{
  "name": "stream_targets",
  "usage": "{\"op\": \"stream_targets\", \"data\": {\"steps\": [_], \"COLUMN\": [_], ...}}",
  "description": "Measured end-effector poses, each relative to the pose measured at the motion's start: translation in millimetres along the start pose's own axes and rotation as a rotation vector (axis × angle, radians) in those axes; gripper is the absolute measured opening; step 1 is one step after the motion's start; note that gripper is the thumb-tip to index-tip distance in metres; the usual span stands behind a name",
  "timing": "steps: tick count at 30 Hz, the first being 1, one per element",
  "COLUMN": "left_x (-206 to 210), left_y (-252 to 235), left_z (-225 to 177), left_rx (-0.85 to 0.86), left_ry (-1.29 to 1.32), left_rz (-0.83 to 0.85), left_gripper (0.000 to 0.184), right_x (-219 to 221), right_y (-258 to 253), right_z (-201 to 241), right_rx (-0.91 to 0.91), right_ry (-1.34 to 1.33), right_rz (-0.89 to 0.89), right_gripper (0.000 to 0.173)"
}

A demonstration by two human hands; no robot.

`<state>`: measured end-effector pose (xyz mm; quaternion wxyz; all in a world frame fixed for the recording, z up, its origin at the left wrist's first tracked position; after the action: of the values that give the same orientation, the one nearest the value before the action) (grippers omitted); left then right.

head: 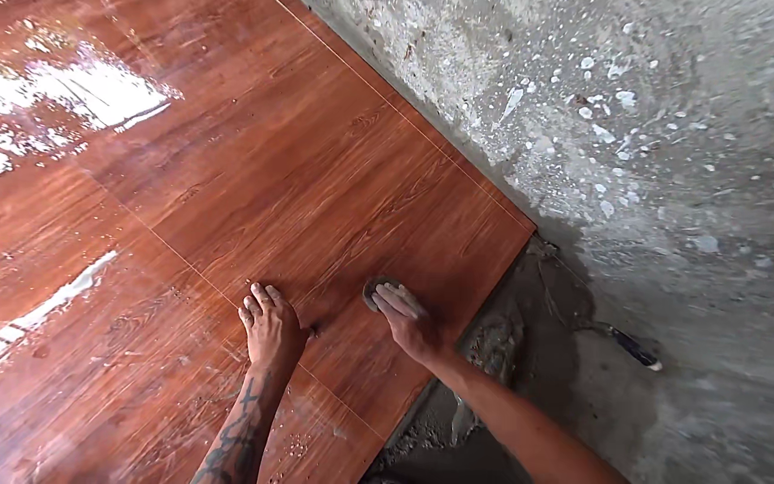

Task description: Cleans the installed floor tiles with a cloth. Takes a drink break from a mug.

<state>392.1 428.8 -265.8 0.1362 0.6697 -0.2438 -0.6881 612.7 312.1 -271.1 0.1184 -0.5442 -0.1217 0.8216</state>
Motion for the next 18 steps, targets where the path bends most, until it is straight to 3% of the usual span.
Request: {"op": "stream_targets", "data": {"steps": [2,5,7,9,12,14,16,18], "left_x": [-2.6,-1.5,-2.0,-0.8,-1.1,-0.2,-1.3,-0.8], "left_y": [-2.2,-0.4,-1.0,-0.1,-1.0,-0.7,-0.7,0.7], "left_z": [-2.8,-1.1,-2.3,-1.9,-1.7,-0.9,-1.9,0.3], "left_rx": [0.003,-0.009,-0.015,-0.005,0.003,-0.005,-0.007,-0.018], "left_ry": [0.009,-0.002,-0.001,0.003,0.035,0.027,0.008,0.0], "left_rz": [-0.003,0.021,0.019,0.017,-0.006,0.011,0.026,0.04], "left_gripper": [0.119,0.12,0.119,0.118,0.118,0.119,0.121,0.122], "right_x": [-22.5,-53.9,-68.8,-56.3,-9.4,-2.0,-14.7,-30.9], "right_y": [-18.3,-70.9,-94.1,-68.2,10.4,43.8,21.3,-27.0], "right_z": [-36.4,-161.6,-198.7,-144.6,-13.7,31.4,2.6,-77.6], "right_rx": [-0.026,0.42,0.641,0.643,0.151,-0.11,-0.136,0.056], "right_ry": [0.055,0.216,0.289,0.206,0.016,-0.093,-0.035,0.137], "right_rz": [-0.019,-0.053,-0.12,-0.021,0.049,0.125,0.078,-0.032], "right_gripper": [0.027,0.03,0.034,0.036,0.028,0.029,0.028,0.027]}}
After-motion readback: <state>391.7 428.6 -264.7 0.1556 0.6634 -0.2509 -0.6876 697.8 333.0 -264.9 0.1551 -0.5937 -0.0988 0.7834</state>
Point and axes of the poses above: each hand's wrist, its own y-axis away from the middle knuckle, its own x-axis out of the palm, z = x × y, the point moved 7 cm from there along -y, towards the middle knuckle, and after that the axes turned 6 degrees about -z, right-handed, at the moved point
